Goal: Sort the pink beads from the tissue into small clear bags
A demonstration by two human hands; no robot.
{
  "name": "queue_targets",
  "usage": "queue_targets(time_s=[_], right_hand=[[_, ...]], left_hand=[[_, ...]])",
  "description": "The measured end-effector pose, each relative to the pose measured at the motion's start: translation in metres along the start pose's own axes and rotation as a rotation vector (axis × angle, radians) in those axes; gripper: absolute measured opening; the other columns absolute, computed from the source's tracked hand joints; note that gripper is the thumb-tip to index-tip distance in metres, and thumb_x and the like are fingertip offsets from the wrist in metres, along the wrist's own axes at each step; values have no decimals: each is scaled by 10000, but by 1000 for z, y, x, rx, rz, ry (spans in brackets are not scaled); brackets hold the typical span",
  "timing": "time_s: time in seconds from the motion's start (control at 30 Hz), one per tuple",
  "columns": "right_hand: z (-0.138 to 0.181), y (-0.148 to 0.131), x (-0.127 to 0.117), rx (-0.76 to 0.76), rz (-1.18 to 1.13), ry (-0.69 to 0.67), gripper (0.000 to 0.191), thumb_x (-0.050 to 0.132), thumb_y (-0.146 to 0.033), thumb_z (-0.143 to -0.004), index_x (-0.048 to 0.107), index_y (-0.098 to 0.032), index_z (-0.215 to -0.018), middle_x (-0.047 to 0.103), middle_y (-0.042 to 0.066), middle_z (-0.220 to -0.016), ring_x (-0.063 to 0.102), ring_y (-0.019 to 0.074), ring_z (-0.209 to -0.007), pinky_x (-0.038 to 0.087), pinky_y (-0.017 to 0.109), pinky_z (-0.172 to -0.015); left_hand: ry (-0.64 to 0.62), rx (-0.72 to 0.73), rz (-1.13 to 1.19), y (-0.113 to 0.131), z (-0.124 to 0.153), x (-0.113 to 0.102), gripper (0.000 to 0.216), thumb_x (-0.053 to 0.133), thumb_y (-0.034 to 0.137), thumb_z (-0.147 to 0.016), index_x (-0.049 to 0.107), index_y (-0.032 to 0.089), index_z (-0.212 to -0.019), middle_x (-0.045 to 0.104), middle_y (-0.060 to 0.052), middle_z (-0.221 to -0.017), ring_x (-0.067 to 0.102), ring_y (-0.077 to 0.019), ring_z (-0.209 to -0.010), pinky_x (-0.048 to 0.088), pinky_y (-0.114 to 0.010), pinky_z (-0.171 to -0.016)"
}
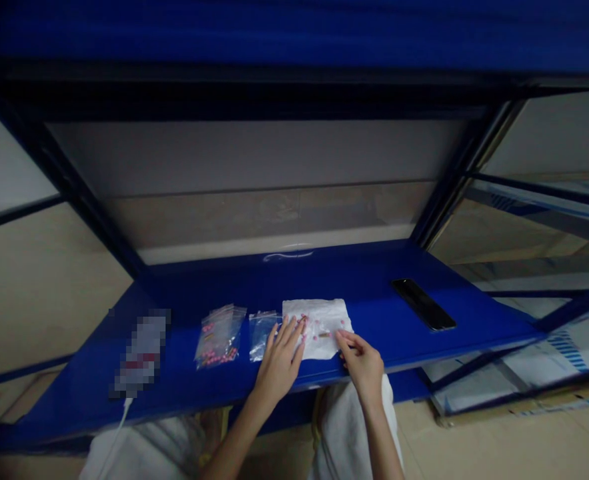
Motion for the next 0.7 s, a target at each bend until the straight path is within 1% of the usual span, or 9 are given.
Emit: queue_targets(time_s=[0.2,0.33,0.47,0.6,0.7], right_hand=[[-3,6,-3,-7,22,5,550,680,-587,-561,722,-121,-850,662,58,-583,582,169,-459,461,238,-396],[-5,9,-4,-2,14,1,572,675,-591,-574,709,-108,-878,664,66,-592,589,173,-465,474,245,-415],[-3,5,-4,-14,-5,9,569,691,-588,-562,708,-111,-871,685,85,-648,596,172,-478,481,245,-413],[0,-2,-2,-32,-30,-4,530,708,-579,-539,716,-121,-806,690,84,-647,584,162,-461,458,229,-382],[1,-5,0,-50,-35,-3,529,702,-577,-551,721,-121,-818,687,76,-662,574,149,-458,445,217,-373]], left_hand=[[92,-81,44,-4,3,-8,395,386,187,-889,476,200,-1274,459,-64,-1378,248,-243,-1370,286,-502,-1108],[138,-135,63,-7,4,-13,295,465,185,-834,536,154,-1119,469,-115,-1354,225,-268,-1375,283,-507,-1109],[163,-154,76,-7,5,-16,192,490,167,-801,533,160,-988,462,-120,-1348,192,-268,-1385,263,-501,-1118],[135,-146,67,-6,4,-15,167,489,162,-802,521,167,-965,447,-122,-1359,186,-277,-1386,256,-516,-1113],[120,-143,53,-7,4,-14,153,481,152,-806,523,173,-952,441,-123,-1363,188,-287,-1384,263,-535,-1100]])
Point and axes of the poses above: each hand's wrist, its own z-axis away from the middle knuckle, its own x-axis out of the palm, y = z × x, the point moved 7 cm from there along -z, towards the middle knuckle
